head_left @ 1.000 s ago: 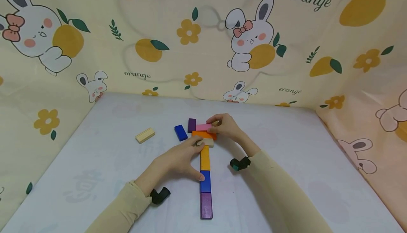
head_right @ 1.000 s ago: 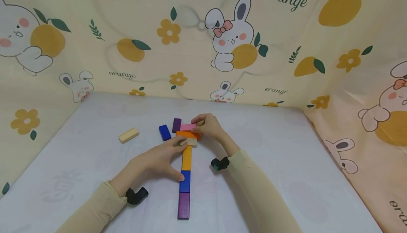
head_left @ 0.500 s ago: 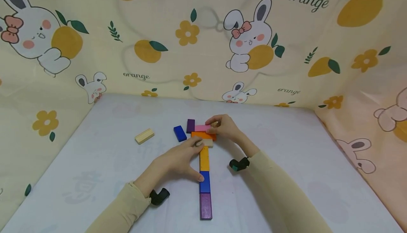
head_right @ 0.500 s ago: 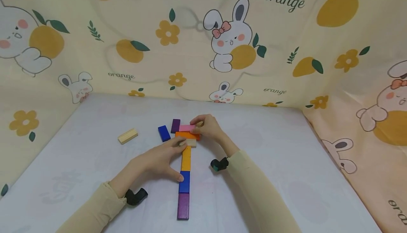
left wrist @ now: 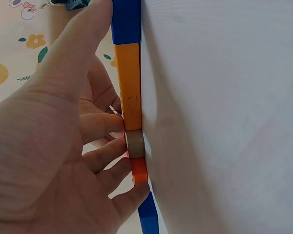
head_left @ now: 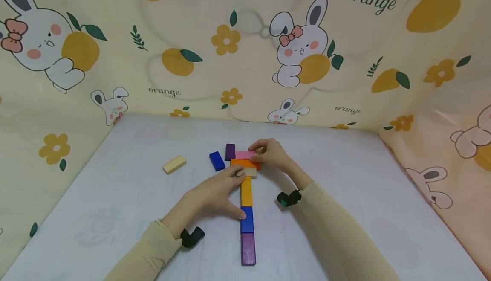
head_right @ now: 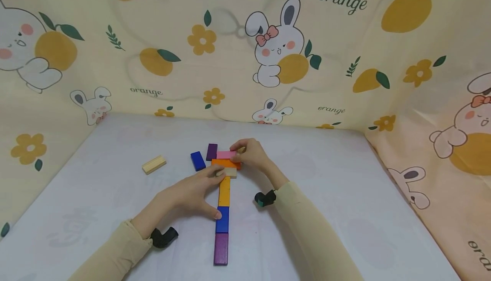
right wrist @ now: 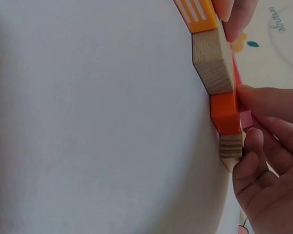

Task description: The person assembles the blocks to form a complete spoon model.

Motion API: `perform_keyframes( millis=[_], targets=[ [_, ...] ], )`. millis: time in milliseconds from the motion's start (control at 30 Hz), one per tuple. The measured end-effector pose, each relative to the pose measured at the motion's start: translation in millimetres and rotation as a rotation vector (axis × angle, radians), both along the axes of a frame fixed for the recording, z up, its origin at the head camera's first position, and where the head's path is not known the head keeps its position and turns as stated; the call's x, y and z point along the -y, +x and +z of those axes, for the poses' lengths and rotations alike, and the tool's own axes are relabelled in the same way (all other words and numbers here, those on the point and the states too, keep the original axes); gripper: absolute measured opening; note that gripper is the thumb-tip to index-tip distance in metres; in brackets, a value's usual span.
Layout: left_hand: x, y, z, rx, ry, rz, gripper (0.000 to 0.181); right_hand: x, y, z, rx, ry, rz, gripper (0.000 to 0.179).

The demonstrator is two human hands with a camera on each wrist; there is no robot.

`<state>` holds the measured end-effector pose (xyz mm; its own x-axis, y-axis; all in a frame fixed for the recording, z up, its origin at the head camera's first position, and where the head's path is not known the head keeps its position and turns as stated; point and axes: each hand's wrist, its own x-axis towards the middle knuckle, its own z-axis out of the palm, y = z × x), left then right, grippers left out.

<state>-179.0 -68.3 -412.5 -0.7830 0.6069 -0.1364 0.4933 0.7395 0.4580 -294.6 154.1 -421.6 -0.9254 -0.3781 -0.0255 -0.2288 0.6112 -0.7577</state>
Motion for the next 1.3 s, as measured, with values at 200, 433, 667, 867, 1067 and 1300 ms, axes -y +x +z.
perform_keyframes(
  millis=[200, 433, 667, 867, 1067, 1300],
  targets=[
    [-0.2, -0.2, -0.2, -0.002, 0.003, -0.004, 0.11, -1, -0.5, -0.8, 0.009, -0.003, 0.003, 0.026],
    [0.5, -0.5, -1.3, 0.0, 0.001, -0.003, 0.11, -1, -2.0, -2.9, 0.009, -0.003, 0.016, 0.025],
    [0.6, -1.2, -2.3, 0.003, 0.001, 0.001, 0.111, -1, -2.8, -2.9, 0.014, -0.002, 0.016, 0.025],
    [0.8, -1.8, -3.3, -0.001, 0.006, -0.004, 0.111, 0, -3.8, -3.4, 0.013, -0.002, 0.023, 0.025],
    [0.6, -1.1, -3.0, 0.0, 0.001, -0.005, 0.11, -1, -0.5, -0.5, 0.004, 0.0, 0.017, 0.029],
    [0.4, -2.7, -4.5, 0.002, -0.002, -0.003, 0.112, -12, 13.9, 8.5, -0.056, -0.04, -0.048, 0.028]
  ],
)
